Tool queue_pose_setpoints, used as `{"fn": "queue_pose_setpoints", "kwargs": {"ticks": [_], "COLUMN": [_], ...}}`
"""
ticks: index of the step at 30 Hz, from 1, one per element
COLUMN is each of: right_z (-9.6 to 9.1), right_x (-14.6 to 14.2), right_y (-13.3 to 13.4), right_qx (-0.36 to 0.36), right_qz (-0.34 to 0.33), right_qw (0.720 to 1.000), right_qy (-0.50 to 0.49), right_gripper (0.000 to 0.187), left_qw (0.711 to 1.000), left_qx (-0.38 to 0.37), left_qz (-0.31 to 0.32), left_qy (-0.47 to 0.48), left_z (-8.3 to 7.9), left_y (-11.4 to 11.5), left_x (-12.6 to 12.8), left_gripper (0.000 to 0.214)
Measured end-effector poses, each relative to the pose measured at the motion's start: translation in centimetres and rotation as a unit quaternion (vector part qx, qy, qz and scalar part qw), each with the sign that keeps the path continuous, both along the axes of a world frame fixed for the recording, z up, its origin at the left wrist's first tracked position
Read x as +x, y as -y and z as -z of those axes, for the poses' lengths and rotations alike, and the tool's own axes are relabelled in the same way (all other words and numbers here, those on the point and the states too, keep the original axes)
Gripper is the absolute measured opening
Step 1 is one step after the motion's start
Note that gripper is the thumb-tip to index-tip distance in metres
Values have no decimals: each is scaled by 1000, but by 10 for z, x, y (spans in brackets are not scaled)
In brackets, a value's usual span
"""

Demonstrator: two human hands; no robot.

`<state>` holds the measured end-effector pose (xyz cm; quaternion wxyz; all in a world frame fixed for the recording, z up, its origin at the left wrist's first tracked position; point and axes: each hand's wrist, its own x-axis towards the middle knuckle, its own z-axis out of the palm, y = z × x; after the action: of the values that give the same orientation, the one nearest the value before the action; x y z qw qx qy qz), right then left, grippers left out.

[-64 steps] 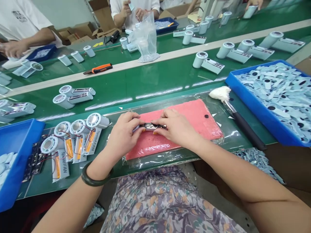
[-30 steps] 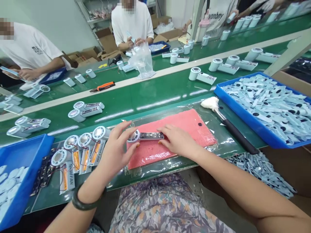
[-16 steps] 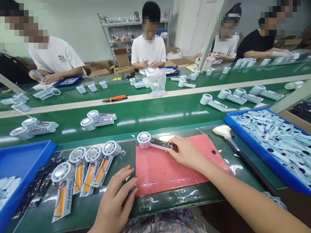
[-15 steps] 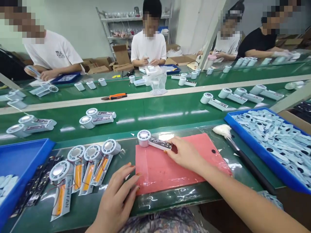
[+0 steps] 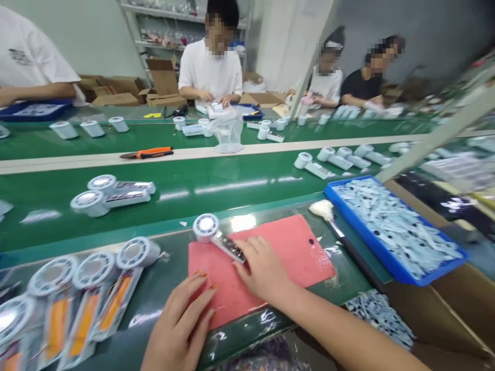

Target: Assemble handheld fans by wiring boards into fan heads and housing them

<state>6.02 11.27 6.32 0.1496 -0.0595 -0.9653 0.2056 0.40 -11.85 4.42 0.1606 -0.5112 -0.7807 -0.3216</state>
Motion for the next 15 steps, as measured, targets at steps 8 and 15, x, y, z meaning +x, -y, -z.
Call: {"fn": "queue_pose_setpoints", "kwargs": {"ticks": [8, 15], "right_z": [1, 4], "right_x": [27, 32], "right_y": [-6, -9], "right_qx": [-51, -62], "right_qz": [4, -12], "right_qw": [999, 998], "right_qy": [-12, -15], "right_gripper": [30, 38], "left_qw": [999, 996], "left_qx": [-7, -81], "left_qz": [-44, 16], "left_qy": [-9, 38], "left_z": [-29, -33], "left_y": [-21, -52], "left_x": [-34, -68], "left_gripper": [69, 51]}}
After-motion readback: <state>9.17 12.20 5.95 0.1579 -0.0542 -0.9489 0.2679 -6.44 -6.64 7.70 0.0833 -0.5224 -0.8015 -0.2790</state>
